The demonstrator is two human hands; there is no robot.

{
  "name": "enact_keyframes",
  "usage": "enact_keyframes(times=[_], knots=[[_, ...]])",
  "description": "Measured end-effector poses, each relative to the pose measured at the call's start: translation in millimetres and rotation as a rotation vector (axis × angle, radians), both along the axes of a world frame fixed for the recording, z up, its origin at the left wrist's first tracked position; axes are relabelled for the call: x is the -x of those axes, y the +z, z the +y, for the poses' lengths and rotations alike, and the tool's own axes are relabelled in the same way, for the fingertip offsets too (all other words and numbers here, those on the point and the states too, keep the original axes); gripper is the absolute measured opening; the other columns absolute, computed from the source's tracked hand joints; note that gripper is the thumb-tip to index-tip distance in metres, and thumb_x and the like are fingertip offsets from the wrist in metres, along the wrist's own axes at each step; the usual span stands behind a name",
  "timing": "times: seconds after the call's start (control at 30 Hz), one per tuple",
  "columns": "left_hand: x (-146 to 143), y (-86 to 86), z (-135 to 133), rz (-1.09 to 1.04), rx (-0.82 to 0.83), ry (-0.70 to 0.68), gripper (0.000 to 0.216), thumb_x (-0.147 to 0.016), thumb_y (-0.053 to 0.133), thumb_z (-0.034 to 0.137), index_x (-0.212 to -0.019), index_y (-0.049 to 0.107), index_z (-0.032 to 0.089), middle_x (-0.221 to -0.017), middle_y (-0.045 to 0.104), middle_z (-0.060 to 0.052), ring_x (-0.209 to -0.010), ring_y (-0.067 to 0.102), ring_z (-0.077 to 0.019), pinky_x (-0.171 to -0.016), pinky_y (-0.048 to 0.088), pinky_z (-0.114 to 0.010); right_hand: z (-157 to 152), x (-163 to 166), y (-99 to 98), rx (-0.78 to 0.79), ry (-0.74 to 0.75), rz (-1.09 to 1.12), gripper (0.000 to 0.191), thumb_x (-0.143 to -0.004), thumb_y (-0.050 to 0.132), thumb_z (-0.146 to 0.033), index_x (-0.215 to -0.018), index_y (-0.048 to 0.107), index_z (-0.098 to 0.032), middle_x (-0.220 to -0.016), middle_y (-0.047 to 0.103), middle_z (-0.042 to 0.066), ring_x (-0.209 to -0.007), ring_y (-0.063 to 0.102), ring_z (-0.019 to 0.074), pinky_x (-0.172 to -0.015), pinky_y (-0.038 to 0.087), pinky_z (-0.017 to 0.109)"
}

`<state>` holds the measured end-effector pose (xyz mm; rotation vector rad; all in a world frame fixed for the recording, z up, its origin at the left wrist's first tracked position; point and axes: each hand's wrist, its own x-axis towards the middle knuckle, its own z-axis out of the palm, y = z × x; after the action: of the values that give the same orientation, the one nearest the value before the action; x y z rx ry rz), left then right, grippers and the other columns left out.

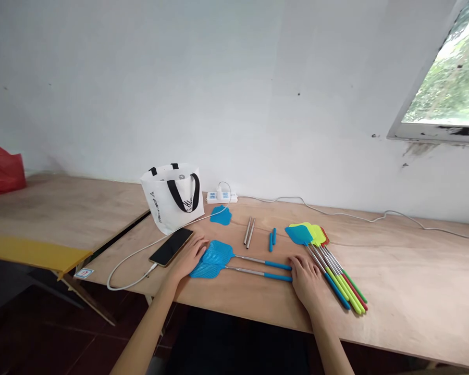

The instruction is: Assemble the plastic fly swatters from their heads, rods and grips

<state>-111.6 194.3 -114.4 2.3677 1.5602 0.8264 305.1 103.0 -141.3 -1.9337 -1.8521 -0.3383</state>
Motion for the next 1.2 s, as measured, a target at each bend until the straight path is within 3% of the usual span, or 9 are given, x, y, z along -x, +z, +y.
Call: enact_keyframes(times=[1.1, 1.2], knots=[[0.1, 4.3, 0.2, -0.029, -0.001, -0.052, 0.032, -0.103, 0.042, 0.032, -0.126, 0.061, 0.023, -0.144, 0.057, -0.010, -0.140, 0.047, -0.0254, -0.118, 0.038, -0.043, 0.2, -1.9, -2.6, -0.023, 0.034, -0.026, 0.040, -0.100, 0.033, -0.024, -0.123, 0.066, -0.024, -0.126, 0.068, 0.010, -0.114, 0.064, 0.0278, -0.096, 0.045, 0.045], [-3.9, 8.7, -1.0, -0.014, -0.009, 0.026, 0.030, -0.103, 0.043, 0.033, -0.122, 0.062, 0.021, -0.133, 0.062, -0.011, -0.129, 0.055, -0.0274, -0.110, 0.043, -0.043, -0.2, 0.3, -0.6, -0.017, 0.016, 0.004, 0.042, -0.100, 0.031, -0.024, -0.124, 0.066, -0.024, -0.126, 0.069, 0.010, -0.115, 0.063, 0.0288, -0.097, 0.046, 0.047]])
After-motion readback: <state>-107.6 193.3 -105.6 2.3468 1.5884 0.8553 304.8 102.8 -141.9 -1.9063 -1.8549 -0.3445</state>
